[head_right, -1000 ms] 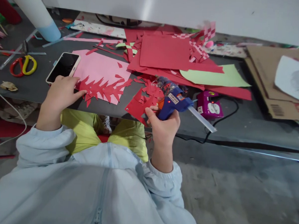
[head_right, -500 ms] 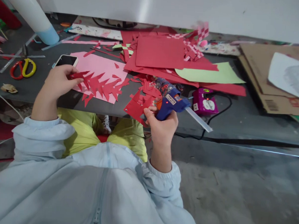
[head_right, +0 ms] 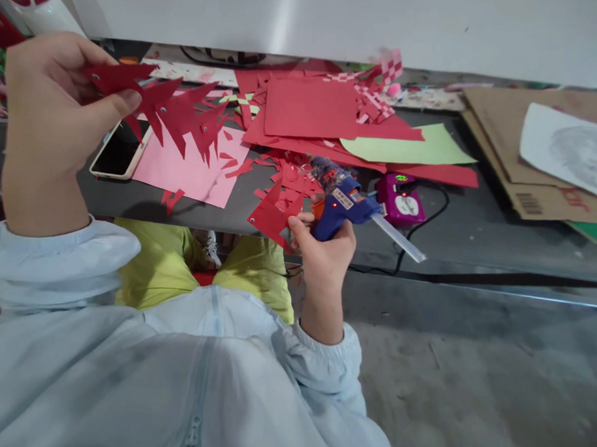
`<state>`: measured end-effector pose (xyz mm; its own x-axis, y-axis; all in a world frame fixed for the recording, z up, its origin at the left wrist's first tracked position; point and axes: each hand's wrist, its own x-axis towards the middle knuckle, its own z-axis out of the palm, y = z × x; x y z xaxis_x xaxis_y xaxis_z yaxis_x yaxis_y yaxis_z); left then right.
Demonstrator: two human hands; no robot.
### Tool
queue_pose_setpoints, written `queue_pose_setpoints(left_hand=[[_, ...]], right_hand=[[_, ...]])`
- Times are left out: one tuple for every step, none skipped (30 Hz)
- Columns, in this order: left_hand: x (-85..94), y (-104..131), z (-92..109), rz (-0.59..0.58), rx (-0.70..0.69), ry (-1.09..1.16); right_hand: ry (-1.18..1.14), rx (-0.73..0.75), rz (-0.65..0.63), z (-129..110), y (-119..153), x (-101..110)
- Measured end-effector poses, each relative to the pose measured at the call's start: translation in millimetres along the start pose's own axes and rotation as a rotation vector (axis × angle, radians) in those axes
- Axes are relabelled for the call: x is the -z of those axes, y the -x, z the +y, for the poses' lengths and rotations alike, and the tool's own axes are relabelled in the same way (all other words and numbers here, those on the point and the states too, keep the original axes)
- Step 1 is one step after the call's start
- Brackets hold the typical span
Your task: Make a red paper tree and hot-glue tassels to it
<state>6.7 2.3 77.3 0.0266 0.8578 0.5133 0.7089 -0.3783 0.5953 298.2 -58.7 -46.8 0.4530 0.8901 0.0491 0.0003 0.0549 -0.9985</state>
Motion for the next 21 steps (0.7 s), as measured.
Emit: queue_pose_setpoints(left_hand=[[1.8, 1, 3, -0.001, -0.028, 0.035], [3.7, 2, 5, 0.001, -0.057, 0.085], [5.8, 3, 7, 0.003, -0.083, 0.144], [8.2, 4, 9, 0.015, -0.108, 0.203], [10.9, 4, 11, 0.015, -0.125, 0.250], [13.6, 4, 13, 0.016, -0.134, 0.277], [16.2, 3, 14, 0.003, -0.119, 0.283], [18.3, 1, 14, -0.030, -0.079, 0.266], [19.2, -2, 12, -0.081, -0.022, 0.236], [18.7, -7, 8, -0.150, 0.053, 0.202], [16.3, -12, 2, -0.245, 0.141, 0.153], [12.0, -18, -7, -0.327, 0.208, 0.102], [5.8, -24, -18, -0.420, 0.259, 0.050], [-1.9, -30, -31, -0.514, 0.266, -0.043], [-10.5, -36, -43, -0.588, 0.260, -0.154], [-19.6, -41, -55, -0.641, 0.255, -0.272], [-28.6, -45, -65, -0.683, 0.262, -0.335], [-37.1, -47, -74, -0.715, 0.251, -0.366], [-44.6, -49, -80, -0.746, 0.236, -0.397], [-51.1, -49, -83, -0.755, 0.228, -0.416], [-56.3, -48, -85, -0.752, 0.218, -0.432]], right_hand=[[-0.004, 0.000, -0.003, 0, -1, 0], [-0.008, 0.001, -0.005, 0, -1, 0], [-0.012, 0.004, -0.008, 0, -2, -1], [-0.016, 0.005, -0.013, -1, -2, -1], [-0.022, 0.007, -0.015, -1, -2, -1], [-0.029, 0.009, -0.014, -2, -3, -2], [-0.033, 0.011, -0.010, -2, -3, -2], [-0.036, 0.012, -0.007, -2, -3, -2], [-0.038, 0.013, -0.002, -3, -3, -1], [-0.039, 0.015, 0.002, -3, -3, -1], [-0.040, 0.017, 0.003, -4, -3, -1], [-0.041, 0.019, 0.001, -4, -4, 0], [-0.041, 0.022, -0.001, -4, -4, 1], [-0.040, 0.026, 0.001, -4, -4, 1], [-0.036, 0.028, 0.000, -3, -4, 1], [-0.032, 0.030, -0.002, -2, -5, 2], [-0.026, 0.031, -0.002, -2, -5, 2], [-0.022, 0.030, -0.003, -1, -5, 2], [-0.018, 0.028, -0.006, 0, -5, 2], [-0.016, 0.028, -0.010, 1, -5, 2], [-0.014, 0.028, -0.013, 1, -5, 2]])
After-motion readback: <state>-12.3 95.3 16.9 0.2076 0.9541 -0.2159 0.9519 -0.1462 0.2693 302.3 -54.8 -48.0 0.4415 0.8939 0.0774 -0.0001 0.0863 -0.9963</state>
